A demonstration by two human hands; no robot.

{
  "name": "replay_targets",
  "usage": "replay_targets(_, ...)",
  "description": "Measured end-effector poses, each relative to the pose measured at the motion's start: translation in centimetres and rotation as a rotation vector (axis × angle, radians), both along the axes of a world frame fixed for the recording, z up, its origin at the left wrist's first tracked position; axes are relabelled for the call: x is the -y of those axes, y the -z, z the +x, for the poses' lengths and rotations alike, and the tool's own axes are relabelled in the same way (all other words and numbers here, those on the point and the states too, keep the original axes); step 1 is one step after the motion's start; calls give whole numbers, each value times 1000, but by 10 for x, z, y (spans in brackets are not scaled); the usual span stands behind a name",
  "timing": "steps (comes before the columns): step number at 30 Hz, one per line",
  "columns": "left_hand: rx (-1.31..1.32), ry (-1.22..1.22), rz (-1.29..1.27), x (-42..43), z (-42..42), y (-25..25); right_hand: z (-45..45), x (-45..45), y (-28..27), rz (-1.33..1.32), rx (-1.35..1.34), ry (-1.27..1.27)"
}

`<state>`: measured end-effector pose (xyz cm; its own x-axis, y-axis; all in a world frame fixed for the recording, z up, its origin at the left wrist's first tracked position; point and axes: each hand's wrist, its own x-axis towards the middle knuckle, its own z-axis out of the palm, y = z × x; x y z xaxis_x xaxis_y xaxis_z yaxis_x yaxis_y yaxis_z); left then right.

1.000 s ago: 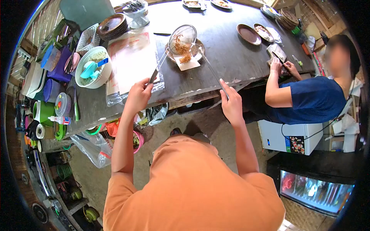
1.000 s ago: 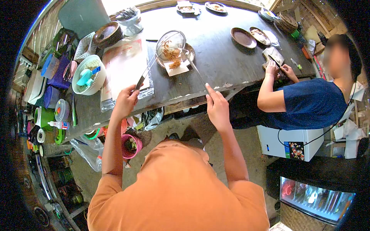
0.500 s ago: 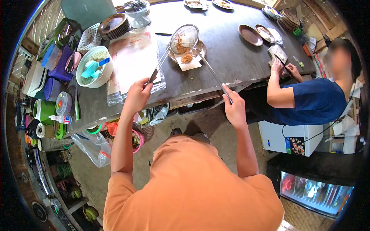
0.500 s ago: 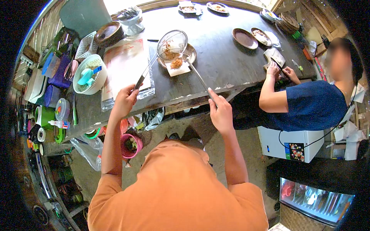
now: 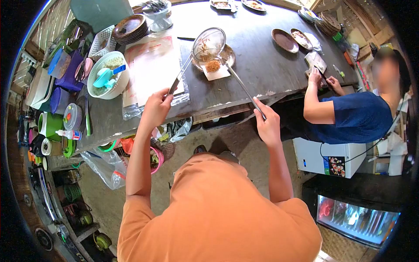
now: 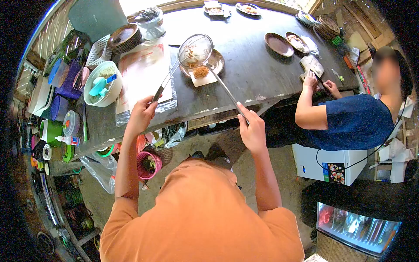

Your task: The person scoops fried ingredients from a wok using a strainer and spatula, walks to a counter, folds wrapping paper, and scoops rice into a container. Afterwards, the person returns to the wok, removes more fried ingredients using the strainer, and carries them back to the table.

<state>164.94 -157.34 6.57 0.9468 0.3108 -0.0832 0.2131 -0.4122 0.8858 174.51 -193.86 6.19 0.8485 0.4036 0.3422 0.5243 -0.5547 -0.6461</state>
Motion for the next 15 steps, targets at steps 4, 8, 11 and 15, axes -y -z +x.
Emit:
replay_targets(4, -7, 9, -1, 0, 0, 5, 6, -5, -6, 31, 9, 72)
replay_targets(8, -28, 20, -64, 3, 1, 6, 14, -18, 1, 64, 132, 82)
replay_targets(11, -47, -11, -203, 9, -1, -9, 12, -19, 9, 25, 132, 45)
replay_targets(15, -33, -9, -168, 5, 0, -4, 3, -14, 4, -51, -61, 57)
